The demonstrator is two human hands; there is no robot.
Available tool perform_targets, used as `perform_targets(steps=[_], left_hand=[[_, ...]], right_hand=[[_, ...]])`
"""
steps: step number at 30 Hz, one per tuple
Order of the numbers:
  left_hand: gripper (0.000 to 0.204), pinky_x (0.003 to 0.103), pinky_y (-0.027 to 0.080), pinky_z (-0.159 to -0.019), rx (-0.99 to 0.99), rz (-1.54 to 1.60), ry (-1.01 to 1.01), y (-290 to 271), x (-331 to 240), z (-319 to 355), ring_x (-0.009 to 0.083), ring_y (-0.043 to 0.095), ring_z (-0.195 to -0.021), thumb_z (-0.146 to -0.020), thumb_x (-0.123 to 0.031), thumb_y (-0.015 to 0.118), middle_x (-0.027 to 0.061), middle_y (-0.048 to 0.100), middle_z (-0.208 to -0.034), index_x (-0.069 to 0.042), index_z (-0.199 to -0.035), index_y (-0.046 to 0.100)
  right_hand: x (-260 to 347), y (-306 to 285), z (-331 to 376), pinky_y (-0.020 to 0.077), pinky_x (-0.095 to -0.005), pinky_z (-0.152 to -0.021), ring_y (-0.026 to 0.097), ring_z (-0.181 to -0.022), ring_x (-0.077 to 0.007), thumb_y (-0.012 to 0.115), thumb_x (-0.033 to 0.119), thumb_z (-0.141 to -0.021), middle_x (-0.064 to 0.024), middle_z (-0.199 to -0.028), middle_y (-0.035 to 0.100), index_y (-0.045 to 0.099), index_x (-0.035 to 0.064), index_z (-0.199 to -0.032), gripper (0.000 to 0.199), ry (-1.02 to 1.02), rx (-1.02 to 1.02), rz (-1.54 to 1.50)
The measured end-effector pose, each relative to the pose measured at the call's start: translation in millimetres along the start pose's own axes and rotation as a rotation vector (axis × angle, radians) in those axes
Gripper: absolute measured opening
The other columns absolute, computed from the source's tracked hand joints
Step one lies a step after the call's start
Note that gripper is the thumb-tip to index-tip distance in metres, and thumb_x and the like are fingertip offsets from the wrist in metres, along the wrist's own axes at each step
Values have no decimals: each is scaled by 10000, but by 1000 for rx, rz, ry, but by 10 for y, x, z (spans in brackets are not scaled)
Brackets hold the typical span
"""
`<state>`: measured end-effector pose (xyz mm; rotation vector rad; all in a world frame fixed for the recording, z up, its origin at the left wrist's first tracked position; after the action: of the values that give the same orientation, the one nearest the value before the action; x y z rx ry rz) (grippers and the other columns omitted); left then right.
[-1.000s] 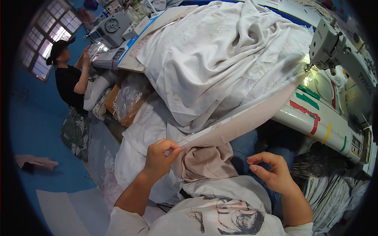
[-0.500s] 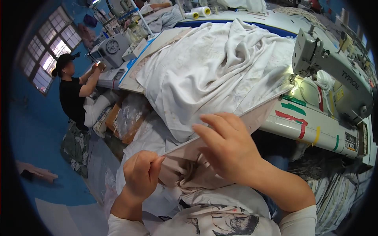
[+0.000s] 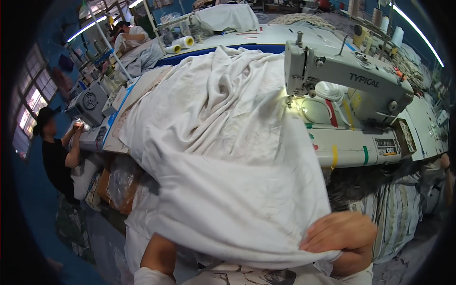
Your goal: Sewing the edges of large white fabric pieces using an industrial sewing machine.
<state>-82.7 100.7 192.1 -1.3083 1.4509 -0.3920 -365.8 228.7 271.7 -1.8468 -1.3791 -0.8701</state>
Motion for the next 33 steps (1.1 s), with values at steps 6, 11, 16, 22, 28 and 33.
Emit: perform_targets(steps=[6,11,16,22,28,33], left_hand=[[289,345,474,-713,345,24,-379,396,440,486,250,605,-829,-793,-87,679,103,617,-921,-54,-1069,600],[289,356,487,-774,912,71,-588,448,636,676,256,621,-897,-800,-103,664,117,633,-984,-40,-1074,598],[471,407,471,-912,181,245,-383,273,675,-150,330,609,-1060,-786,-88,659,190,602,-1189,7,-1229,533],[483,434,449,-877,-369,-623,-369,675,1470,-1840,406,536,-1092,-807,-238,700,214,549,-1217,-13,-1193,519],[206,515,457,-609,-296,-564,-499,637,2324,-2443,411,616,-710,-870,-198,627,184,635,-755,-52,-865,483],[229,519,481,-658,-343,-606,-530,612,2689,-2943,433,617,-756,-878,-207,616,227,638,-846,-23,-977,524]], right_hand=[[-1078,465,994,520,-278,-713,680,-803,-180,621,60,-860,-136,-892,707,688,-35,-972,161,656,92,-123],[-1397,474,1306,500,-242,-729,641,-809,-103,594,54,-908,-88,-905,709,677,-32,-1018,163,852,193,-204],[-1276,356,1271,500,-248,-747,646,-844,-118,597,48,-899,-95,-950,707,666,-40,-1042,181,871,210,-263],[-1201,260,1059,498,-330,-749,644,-834,-235,575,185,-933,-136,-942,686,662,-41,-959,244,913,178,-328],[-1446,176,966,494,-312,-731,642,-822,-204,604,212,-926,-113,-903,677,661,-40,-962,261,833,138,-347],[-1700,95,843,488,-321,-691,631,-782,-204,589,240,-936,-105,-848,666,659,-36,-917,285,799,134,-310]])
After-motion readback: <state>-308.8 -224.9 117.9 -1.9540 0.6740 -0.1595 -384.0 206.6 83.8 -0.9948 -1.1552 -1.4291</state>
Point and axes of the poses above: each hand's wrist, its own z-axis away from the middle knuckle, its own y-axis out of the palm, x = y × z, the point moved 1 cm from there along -z, towards the middle knuckle
